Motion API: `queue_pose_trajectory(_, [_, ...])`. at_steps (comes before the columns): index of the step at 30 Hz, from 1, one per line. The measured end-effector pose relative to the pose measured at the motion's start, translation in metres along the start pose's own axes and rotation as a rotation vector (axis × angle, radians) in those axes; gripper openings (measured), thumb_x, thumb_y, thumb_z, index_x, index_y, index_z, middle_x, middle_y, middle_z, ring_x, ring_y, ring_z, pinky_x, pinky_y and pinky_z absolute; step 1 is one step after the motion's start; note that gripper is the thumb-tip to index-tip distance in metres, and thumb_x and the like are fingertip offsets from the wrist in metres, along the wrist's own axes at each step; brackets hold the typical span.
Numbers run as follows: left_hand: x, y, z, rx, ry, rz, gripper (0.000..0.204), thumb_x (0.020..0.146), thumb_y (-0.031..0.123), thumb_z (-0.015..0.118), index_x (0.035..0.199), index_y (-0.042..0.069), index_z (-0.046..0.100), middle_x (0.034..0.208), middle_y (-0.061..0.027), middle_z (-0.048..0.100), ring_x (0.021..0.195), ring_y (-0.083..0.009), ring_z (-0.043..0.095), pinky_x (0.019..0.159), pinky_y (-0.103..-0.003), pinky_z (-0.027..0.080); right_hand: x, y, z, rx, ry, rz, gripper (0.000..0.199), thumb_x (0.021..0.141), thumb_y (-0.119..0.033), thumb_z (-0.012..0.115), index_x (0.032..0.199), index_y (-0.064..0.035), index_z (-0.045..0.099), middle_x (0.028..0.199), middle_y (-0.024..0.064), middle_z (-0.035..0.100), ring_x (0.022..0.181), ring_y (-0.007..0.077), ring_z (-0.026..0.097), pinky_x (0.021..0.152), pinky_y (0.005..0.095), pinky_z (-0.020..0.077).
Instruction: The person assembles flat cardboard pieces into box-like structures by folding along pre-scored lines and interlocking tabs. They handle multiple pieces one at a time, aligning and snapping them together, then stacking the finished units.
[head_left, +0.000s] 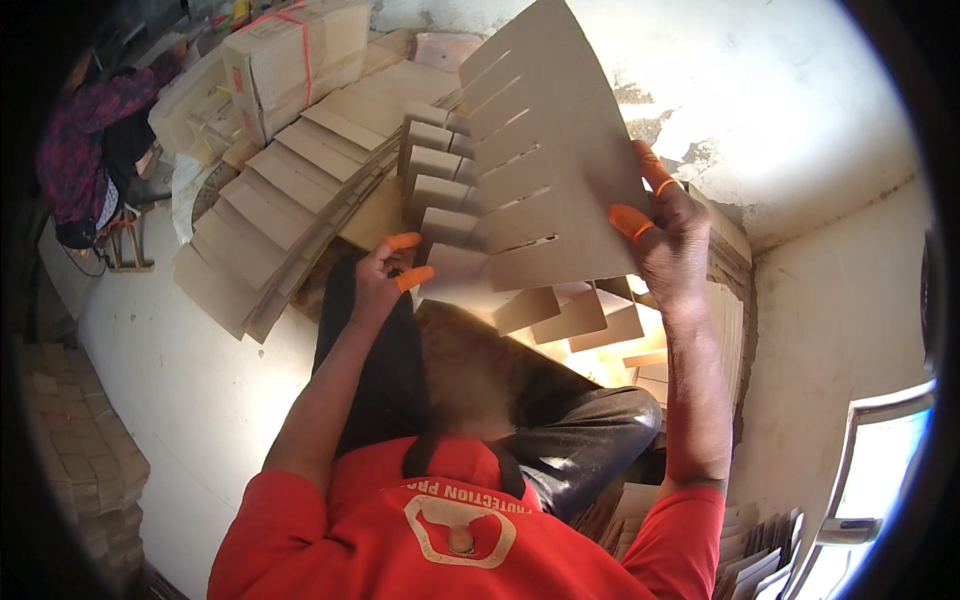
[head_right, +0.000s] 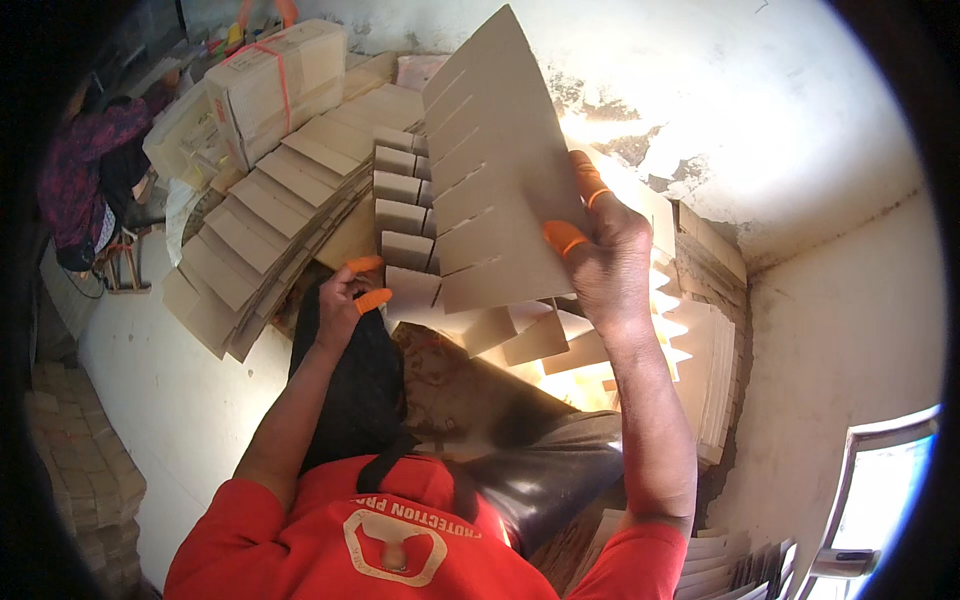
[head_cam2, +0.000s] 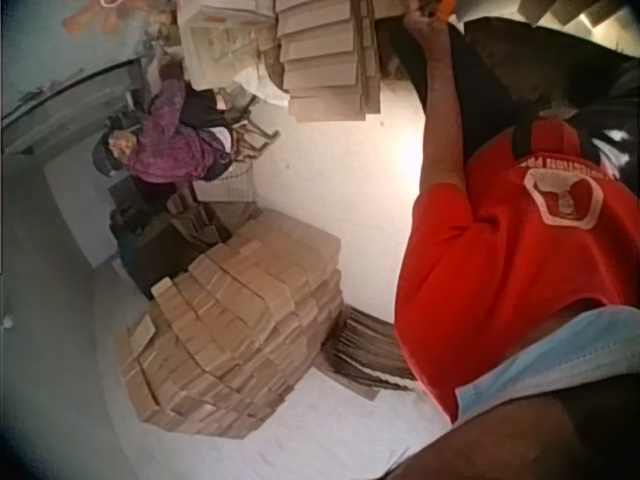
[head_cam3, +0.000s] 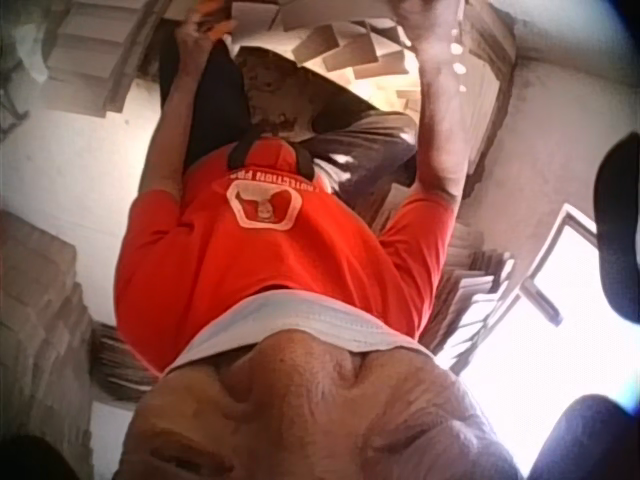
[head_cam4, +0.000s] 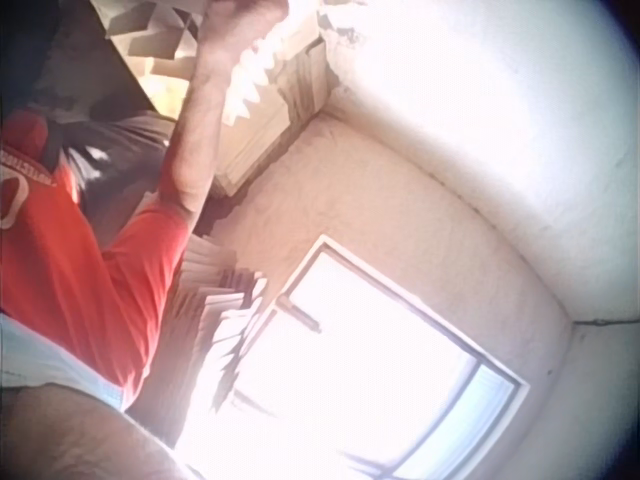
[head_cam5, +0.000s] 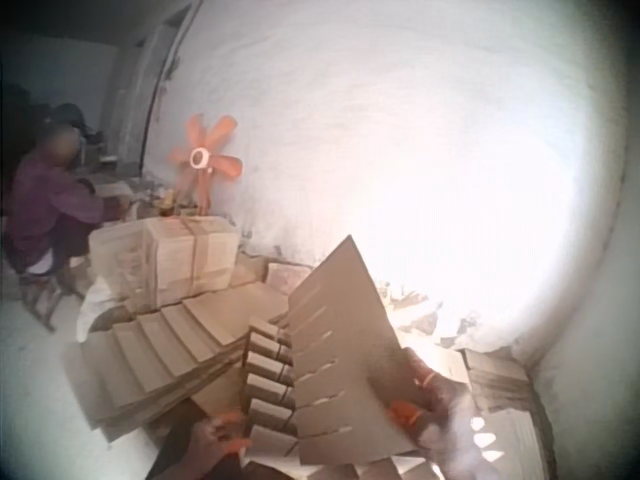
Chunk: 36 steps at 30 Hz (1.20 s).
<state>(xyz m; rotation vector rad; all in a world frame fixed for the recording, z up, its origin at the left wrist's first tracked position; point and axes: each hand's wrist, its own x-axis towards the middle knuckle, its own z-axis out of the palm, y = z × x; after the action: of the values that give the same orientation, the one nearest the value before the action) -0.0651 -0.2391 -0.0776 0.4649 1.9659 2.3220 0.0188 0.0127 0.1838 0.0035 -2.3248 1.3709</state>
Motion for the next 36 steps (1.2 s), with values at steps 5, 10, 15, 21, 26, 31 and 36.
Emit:
queue_pose_trajectory(5, [0.005, -0.003, 0.006, 0.178, -0.191, 0.172, 0.025, 0.068, 0.007, 0.081, 0.090, 0.001, 0.068, 0.129, -0.0168, 0.058, 0.101, -0.0158, 0.061, 0.087, -0.029, 0.047, 0.003, 0.018, 0.004, -0.194, -0.110, 0.014, 0.056, 0.079, 0.019, 0.058, 0.133, 0.0109, 0.046, 0.133, 0.0184, 0.056, 0.108, 0.0164, 0.061, 0.088, 0.0261, 0.0515])
queue_pose_trajectory(10, [0.006, -0.015, 0.002, 0.164, -0.269, 0.162, 0.021, 0.072, -0.001, 0.078, 0.092, 0.003, 0.074, 0.132, -0.0127, 0.058, 0.117, -0.0183, 0.056, 0.100, -0.032, 0.041, 0.010, 0.020, 0.006, -0.250, -0.141, -0.008, 0.061, 0.080, 0.018, 0.058, 0.139, 0.0076, 0.043, 0.126, 0.0137, 0.061, 0.103, 0.0105, 0.061, 0.086, 0.0226, 0.0501])
queue_pose_trajectory(15, [0.008, -0.023, 0.000, 0.120, -0.292, 0.139, 0.021, 0.073, -0.001, 0.077, 0.094, 0.001, 0.073, 0.116, -0.0115, 0.067, 0.115, -0.0175, 0.058, 0.096, -0.030, 0.044, 0.020, 0.002, 0.011, -0.282, -0.210, 0.007, 0.060, 0.080, 0.016, 0.059, 0.137, 0.0086, 0.044, 0.118, 0.0102, 0.065, 0.098, 0.0088, 0.059, 0.084, 0.0223, 0.0486])
queue_pose_trajectory(21, [0.005, -0.006, 0.007, 0.107, -0.314, -0.028, 0.019, 0.075, -0.001, 0.076, 0.093, -0.002, 0.072, 0.109, -0.0100, 0.070, 0.109, -0.0163, 0.060, 0.090, -0.028, 0.046, 0.016, 0.007, 0.020, -0.360, -0.178, -0.116, 0.057, 0.081, 0.017, 0.058, 0.136, 0.0123, 0.043, 0.121, 0.0149, 0.063, 0.100, 0.0111, 0.057, 0.085, 0.0218, 0.0452])
queue_pose_trajectory(26, [0.004, 0.002, 0.008, 0.075, -0.243, 0.005, 0.021, 0.076, -0.001, 0.076, 0.071, -0.005, 0.056, 0.070, -0.0024, 0.049, 0.100, -0.0127, 0.061, 0.090, -0.030, 0.046, 0.008, 0.002, 0.017, -0.267, -0.196, -0.004, 0.063, 0.079, 0.019, 0.054, 0.140, 0.0119, 0.038, 0.129, 0.0181, 0.058, 0.110, 0.0161, 0.059, 0.093, 0.0257, 0.0464])
queue_pose_trajectory(31, [0.005, -0.005, 0.011, 0.020, -0.230, -0.010, 0.036, 0.076, -0.004, 0.075, 0.064, -0.002, 0.041, 0.064, -0.0018, 0.034, 0.077, -0.0080, 0.053, 0.101, -0.035, 0.044, 0.009, 0.010, 0.025, -0.266, -0.207, -0.115, 0.064, 0.077, 0.018, 0.055, 0.139, 0.0118, 0.039, 0.127, 0.0207, 0.060, 0.108, 0.0167, 0.060, 0.092, 0.0259, 0.0471])
queue_pose_trajectory(36, [0.006, -0.007, 0.010, 0.023, -0.239, 0.055, 0.032, 0.076, -0.005, 0.075, 0.065, -0.003, 0.045, 0.063, -0.0015, 0.037, 0.070, -0.0061, 0.047, 0.105, -0.037, 0.043, 0.005, 0.003, 0.027, -0.334, -0.165, -0.032, 0.054, 0.076, 0.018, 0.057, 0.128, 0.0129, 0.045, 0.124, 0.0216, 0.061, 0.100, 0.0150, 0.057, 0.086, 0.0250, 0.0458])
